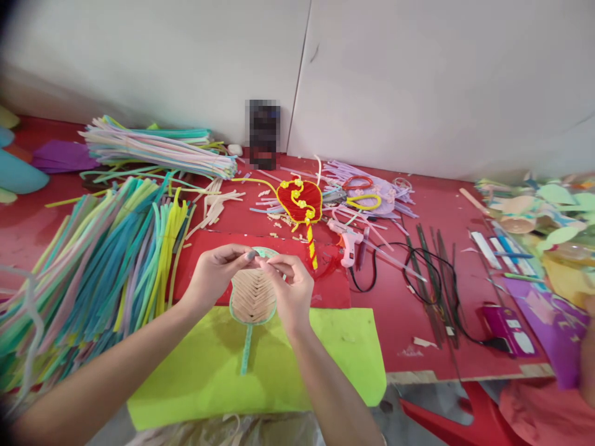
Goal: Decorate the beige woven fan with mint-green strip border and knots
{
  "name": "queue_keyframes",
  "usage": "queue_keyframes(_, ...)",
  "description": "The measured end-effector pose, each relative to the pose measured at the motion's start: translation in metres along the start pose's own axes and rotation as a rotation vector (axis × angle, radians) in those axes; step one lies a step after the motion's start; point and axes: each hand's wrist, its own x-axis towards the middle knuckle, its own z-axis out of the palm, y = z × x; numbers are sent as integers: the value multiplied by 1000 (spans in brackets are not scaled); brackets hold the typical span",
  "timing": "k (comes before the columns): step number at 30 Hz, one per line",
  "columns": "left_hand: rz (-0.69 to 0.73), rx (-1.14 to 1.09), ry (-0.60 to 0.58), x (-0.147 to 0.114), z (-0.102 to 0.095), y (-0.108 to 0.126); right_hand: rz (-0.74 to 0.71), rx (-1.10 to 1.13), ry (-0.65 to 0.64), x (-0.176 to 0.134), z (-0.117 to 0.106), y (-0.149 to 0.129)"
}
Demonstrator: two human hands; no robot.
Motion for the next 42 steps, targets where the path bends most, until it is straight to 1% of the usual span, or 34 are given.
queue_keyframes(4,115,173,-5,-2,-4,0,20,-52,16,1,-3,3)
queue_keyframes(7,171,249,18,-4,-5,0,44,-36,-8,2,-3,3)
queue_keyframes(9,207,303,45,-6,-5,0,70,-11,-27,1,-2,3)
queue_keyframes(12,276,430,129,-10,-4,1,116,34,-46,1,-1,7)
queue_keyframes(14,288,489,143,-11,-5,4,133,51,-63,1,-1,10)
queue_keyframes(16,272,526,99,-8,-8,6,109,41,-74,3,-4,10)
queue_keyframes(18,255,579,42,-1,-15,9,42,-25,-66,9,-10,9)
queue_keyframes(21,227,664,-18,8,-30,14,-87,-250,-16,21,-24,6)
queue_keyframes(23,200,684,-66,7,-40,19,-159,-384,6,29,-34,7)
queue_keyframes(25,184,696,-83,-2,-48,26,-181,-456,10,35,-42,10)
queue_keyframes(29,199,760,-14,-27,-56,47,-155,-512,11,41,-50,18)
queue_keyframes(31,218,764,13,-33,-58,59,-150,-520,-4,41,-50,18)
queue_keyframes(33,256,753,38,-30,-58,69,-154,-525,-28,42,-49,16)
queue_keyframes(35,301,741,73,-19,-55,72,-165,-542,-52,42,-46,14)
queue_keyframes(37,338,754,101,-4,-50,65,-172,-572,-73,42,-42,14)
queue_keyframes(38,355,761,90,4,-47,57,-173,-589,-90,41,-40,14)
queue_keyframes(39,362,769,50,11,-45,47,-176,-604,-110,41,-38,16)
queue_keyframes(40,375,767,42,18,-42,35,-186,-618,-130,41,-36,17)
queue_keyframes(42,343,782,51,27,-40,10,-228,-642,-165,40,-32,21)
